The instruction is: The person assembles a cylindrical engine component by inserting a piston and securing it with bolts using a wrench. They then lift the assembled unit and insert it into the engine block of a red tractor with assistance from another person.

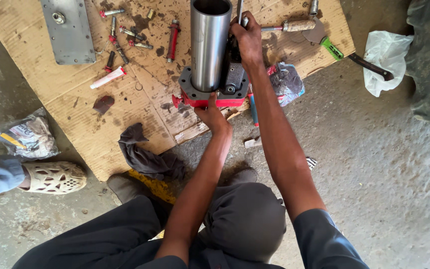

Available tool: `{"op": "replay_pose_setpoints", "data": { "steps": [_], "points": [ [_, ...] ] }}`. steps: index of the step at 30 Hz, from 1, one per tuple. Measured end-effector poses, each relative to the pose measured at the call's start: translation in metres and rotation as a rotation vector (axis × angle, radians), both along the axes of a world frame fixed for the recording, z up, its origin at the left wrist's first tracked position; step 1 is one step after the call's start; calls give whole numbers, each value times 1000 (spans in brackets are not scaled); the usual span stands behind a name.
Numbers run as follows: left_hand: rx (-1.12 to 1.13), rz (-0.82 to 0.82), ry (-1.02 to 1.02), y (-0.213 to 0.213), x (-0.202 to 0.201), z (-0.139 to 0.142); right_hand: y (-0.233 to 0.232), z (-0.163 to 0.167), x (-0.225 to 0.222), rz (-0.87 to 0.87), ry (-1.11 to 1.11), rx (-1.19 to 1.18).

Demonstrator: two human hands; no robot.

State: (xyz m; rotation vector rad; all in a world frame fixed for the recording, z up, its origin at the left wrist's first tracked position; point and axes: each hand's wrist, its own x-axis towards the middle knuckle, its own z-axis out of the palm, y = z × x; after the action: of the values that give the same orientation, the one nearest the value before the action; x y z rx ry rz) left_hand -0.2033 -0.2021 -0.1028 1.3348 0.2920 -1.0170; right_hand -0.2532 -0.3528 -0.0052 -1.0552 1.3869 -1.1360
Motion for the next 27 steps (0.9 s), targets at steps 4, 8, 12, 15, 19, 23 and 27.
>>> {"op": "replay_pose_setpoints", "data": {
  "steps": [4,8,12,15,19,23,27],
  "points": [
    [32,-23,95,-1,6,1,0,4,-1,22,-33,-48],
    [58,-70,109,-1,12,-2,-1,1,-3,9,-30,-9],
    [69,-101,136,-1,14,-5,-2,-2,-4,7,-26,-4],
    [78,-98,165,0,16,-6,-2,-2,-4,-2,-22,14],
    [83,-118,198,1,21,-5,-2,0,-3,-10,-25,7],
    [40,-127,212,3,24,-3,-1,2,-1,-24,-22,20],
    [75,-169,195,4,26,-1,0,5,1,-11,8,18]
  ]
}}
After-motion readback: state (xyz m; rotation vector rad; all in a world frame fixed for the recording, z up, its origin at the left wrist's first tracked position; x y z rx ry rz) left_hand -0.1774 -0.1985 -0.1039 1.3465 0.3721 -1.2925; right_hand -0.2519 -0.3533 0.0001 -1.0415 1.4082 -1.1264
